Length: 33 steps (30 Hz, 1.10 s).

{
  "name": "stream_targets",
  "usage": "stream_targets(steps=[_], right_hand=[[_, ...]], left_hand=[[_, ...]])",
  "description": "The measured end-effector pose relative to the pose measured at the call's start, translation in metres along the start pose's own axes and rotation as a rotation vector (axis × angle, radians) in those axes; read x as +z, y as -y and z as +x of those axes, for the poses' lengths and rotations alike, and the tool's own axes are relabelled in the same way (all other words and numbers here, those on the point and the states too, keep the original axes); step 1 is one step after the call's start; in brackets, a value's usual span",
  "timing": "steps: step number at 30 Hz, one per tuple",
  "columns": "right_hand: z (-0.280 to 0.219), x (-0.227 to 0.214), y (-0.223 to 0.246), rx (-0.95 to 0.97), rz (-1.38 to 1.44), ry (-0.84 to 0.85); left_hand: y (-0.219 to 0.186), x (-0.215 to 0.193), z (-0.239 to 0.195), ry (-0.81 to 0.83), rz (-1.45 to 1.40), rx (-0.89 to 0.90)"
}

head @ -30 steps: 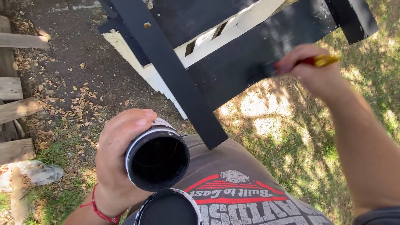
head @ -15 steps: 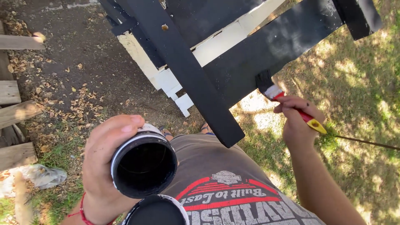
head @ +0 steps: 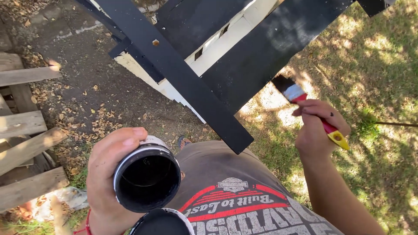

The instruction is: The person is painting a wooden structure with black paint using a paintbrush.

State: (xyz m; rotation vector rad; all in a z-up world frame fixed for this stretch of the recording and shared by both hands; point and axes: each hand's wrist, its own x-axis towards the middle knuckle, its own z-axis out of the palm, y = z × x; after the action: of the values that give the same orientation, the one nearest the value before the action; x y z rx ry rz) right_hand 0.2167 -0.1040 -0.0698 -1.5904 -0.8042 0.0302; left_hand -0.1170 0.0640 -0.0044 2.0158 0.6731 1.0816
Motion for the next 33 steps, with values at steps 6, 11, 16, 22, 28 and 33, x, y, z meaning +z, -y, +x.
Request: stream_targets(steps=[6,11,16,22,28,33], right_hand=[[-0.008,0.0,0.002,0.059,-0.118,0.139],[0.002,-0.003,0.004,0.052,-0.026,0.037],[0.017,-0.013,0.01,0.196,-0.294,0.142],[0.029,-0.009,0.009,0.141,-0.039,0.225],[0.04,-0.011,0.028,0.307,0.323,0.396],[0.064,0.046,0.053,0.202,0.036,0.82]], left_hand=[[-0.001,0.0,0.003,0.029,-0.009,0.01],[-0.003,0.004,0.008,0.021,0.004,0.026],[-0.005,0.004,0.01,0.021,0.004,0.032],[-0.006,0.0,0.012,0.072,0.016,0.034],[-0.006,-0.002,0.011,0.075,0.018,0.03],[-0.006,0.0,0.008,0.075,0.035,0.05]])
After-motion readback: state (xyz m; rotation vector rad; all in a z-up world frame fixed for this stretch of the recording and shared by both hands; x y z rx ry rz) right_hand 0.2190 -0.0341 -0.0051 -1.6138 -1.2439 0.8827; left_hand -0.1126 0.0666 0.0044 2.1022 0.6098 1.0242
